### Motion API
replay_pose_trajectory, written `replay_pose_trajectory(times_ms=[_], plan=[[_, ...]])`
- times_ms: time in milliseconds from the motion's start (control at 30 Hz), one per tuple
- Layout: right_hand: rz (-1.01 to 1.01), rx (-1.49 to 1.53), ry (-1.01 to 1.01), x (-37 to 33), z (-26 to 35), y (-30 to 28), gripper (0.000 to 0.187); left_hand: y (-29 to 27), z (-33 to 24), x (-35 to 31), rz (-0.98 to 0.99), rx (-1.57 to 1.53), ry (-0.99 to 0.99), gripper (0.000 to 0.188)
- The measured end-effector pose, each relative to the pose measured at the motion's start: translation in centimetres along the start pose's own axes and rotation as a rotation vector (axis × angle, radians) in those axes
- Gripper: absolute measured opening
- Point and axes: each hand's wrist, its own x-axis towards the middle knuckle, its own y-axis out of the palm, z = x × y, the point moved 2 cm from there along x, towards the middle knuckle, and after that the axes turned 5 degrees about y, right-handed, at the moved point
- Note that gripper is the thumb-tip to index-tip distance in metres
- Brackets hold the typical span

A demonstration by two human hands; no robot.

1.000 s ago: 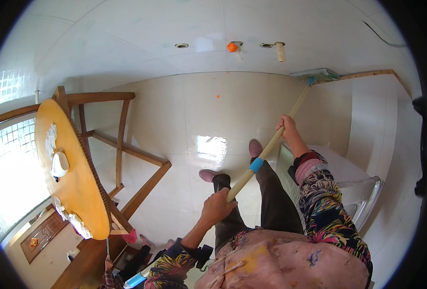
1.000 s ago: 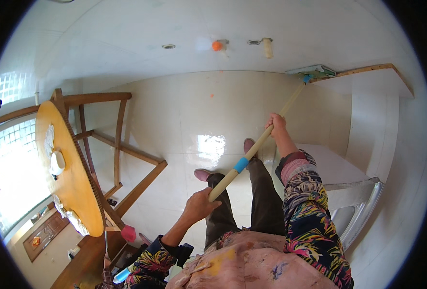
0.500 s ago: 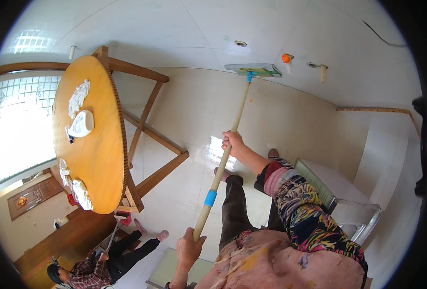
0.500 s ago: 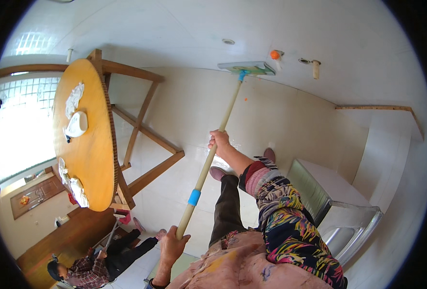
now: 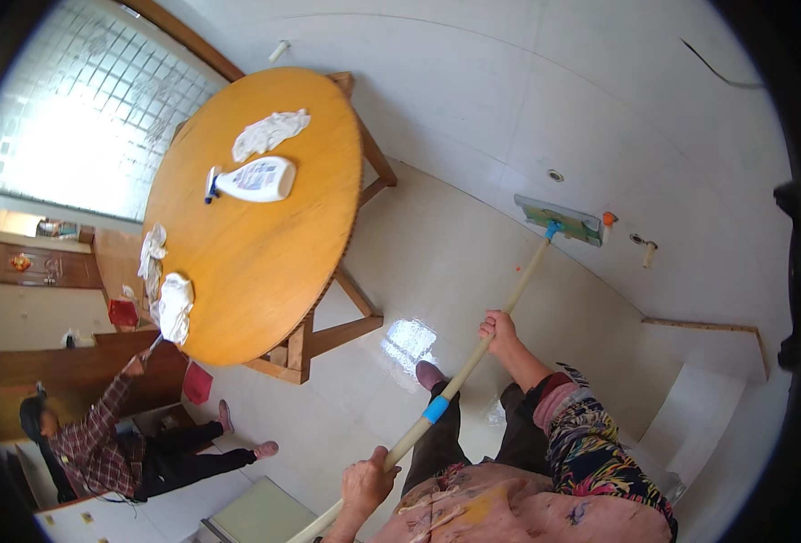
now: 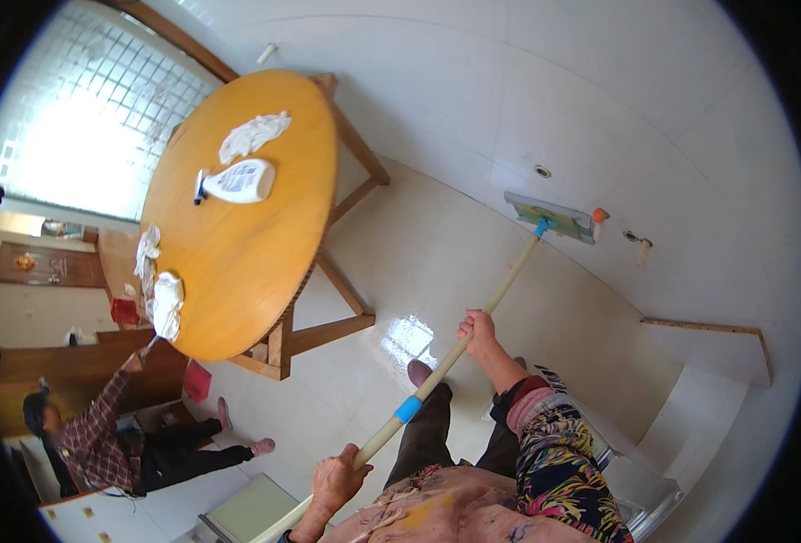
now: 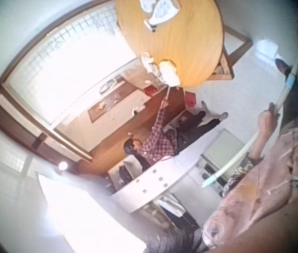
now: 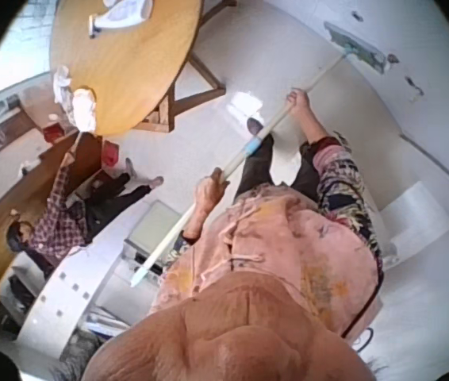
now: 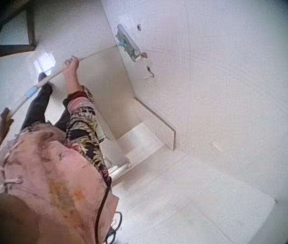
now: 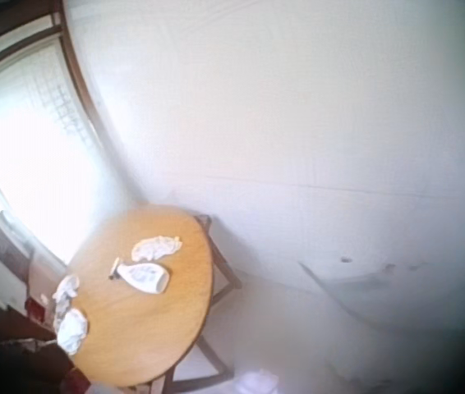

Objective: The person mops the kitchen floor using a flat mop, rinsing the mop head in the sink and wringing it out. They continue mopping around a round table and near the doorway while another person sweeps nearby.

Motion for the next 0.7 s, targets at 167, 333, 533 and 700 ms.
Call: replay_pose_trajectory(times_ms=[167, 333, 533, 700], plan=[[0.144, -0.085, 0.013, 1.5, -4.2, 7.4, 0.028, 0.3, 2.7, -2.1, -0.06, -0.113, -0.117, 0.034], [0.006, -0.36, -0.073, 1.2, -10.5, 11.6, 0.025, 2.0, 9.0, -3.1, -0.029, -0.434, -0.065, 0.032], [-0.357, -0.952, -0.267, 1.0, -20.1, 8.1, 0.049, 5.6, 15.1, -10.4, -0.113, -0.332, -0.26, 0.038], [-0.461, -1.301, -0.133, 4.8, -24.5, 4.7, 0.055, 9.5, 18.4, -20.1, 0.048, -0.112, -0.564, 0.035]])
